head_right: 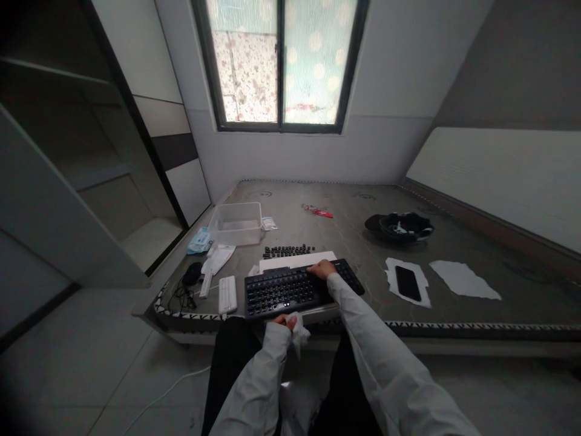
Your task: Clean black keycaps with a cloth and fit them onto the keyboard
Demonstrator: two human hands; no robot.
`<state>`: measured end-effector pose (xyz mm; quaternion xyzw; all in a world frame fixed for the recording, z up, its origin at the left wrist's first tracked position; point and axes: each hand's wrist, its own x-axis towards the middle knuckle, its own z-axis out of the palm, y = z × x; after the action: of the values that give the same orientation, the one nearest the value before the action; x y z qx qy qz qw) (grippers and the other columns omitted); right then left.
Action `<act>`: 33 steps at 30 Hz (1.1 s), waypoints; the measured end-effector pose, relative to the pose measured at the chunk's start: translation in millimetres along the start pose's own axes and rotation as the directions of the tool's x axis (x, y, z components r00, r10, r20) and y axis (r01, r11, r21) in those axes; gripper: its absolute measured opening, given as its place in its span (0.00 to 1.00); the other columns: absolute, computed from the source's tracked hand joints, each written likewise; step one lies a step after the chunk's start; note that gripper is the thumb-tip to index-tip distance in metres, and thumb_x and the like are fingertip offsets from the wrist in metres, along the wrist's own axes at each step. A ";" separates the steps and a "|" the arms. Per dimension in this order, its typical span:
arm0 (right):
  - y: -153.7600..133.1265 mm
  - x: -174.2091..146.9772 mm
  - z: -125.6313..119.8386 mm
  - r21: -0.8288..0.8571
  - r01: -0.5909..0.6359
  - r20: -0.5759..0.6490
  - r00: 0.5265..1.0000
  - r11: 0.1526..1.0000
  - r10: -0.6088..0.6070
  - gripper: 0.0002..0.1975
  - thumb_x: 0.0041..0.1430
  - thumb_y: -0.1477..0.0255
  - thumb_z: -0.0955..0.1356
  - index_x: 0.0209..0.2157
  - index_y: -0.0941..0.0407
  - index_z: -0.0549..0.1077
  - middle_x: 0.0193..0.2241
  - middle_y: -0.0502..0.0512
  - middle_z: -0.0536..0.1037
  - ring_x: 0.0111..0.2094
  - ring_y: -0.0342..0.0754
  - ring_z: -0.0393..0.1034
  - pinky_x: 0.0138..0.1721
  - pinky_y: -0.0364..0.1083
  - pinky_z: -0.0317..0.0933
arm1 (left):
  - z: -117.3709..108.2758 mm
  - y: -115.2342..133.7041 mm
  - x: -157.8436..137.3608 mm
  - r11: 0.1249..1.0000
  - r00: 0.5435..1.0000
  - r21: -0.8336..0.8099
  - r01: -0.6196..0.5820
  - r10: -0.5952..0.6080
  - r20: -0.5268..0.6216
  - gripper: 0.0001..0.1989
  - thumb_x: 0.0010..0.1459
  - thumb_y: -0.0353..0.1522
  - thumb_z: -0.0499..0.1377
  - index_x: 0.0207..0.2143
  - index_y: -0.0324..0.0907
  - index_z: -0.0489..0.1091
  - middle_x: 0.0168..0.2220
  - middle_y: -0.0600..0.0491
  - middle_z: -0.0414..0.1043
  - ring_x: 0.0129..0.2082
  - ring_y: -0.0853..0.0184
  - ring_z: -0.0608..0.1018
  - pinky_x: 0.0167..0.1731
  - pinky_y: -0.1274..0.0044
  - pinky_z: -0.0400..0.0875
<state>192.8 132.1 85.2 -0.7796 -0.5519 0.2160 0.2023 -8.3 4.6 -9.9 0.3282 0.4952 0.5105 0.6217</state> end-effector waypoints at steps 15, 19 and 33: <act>-6.6 -17.7 2.5 -0.067 0.134 0.004 0.991 0.989 -0.134 0.08 0.47 0.64 0.76 0.24 0.54 0.80 0.25 0.53 0.81 0.29 0.48 0.75 0.29 0.42 0.59 | 2.5 9.0 -1.8 0.999 0.998 -0.024 0.038 -0.037 0.051 0.23 0.32 0.47 0.74 0.20 0.38 0.73 0.19 0.50 0.74 0.20 0.66 0.73 0.25 0.73 0.67; -9.9 8.0 -23.2 -0.107 0.146 -0.042 0.988 0.984 -0.151 0.12 0.52 0.61 0.73 0.30 0.56 0.81 0.30 0.55 0.82 0.33 0.48 0.75 0.32 0.42 0.59 | 10.9 13.6 -5.5 0.994 0.996 -0.070 0.081 -0.078 0.047 0.26 0.27 0.50 0.74 0.18 0.38 0.72 0.17 0.51 0.73 0.19 0.68 0.72 0.24 0.75 0.66; 0.7 155.0 -15.1 -0.383 0.056 0.022 0.998 0.922 -0.052 0.10 0.54 0.62 0.73 0.31 0.54 0.82 0.35 0.58 0.83 0.40 0.51 0.76 0.41 0.44 0.62 | 43.4 38.4 6.1 0.993 0.949 -0.103 -0.059 0.024 -0.313 0.28 0.33 0.57 0.69 0.22 0.41 0.75 0.20 0.50 0.77 0.22 0.65 0.78 0.24 0.77 0.72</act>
<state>247.9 277.6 79.7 -0.7874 -0.6060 0.1026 0.0484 21.0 24.8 36.2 0.2187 0.5508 0.5956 0.5422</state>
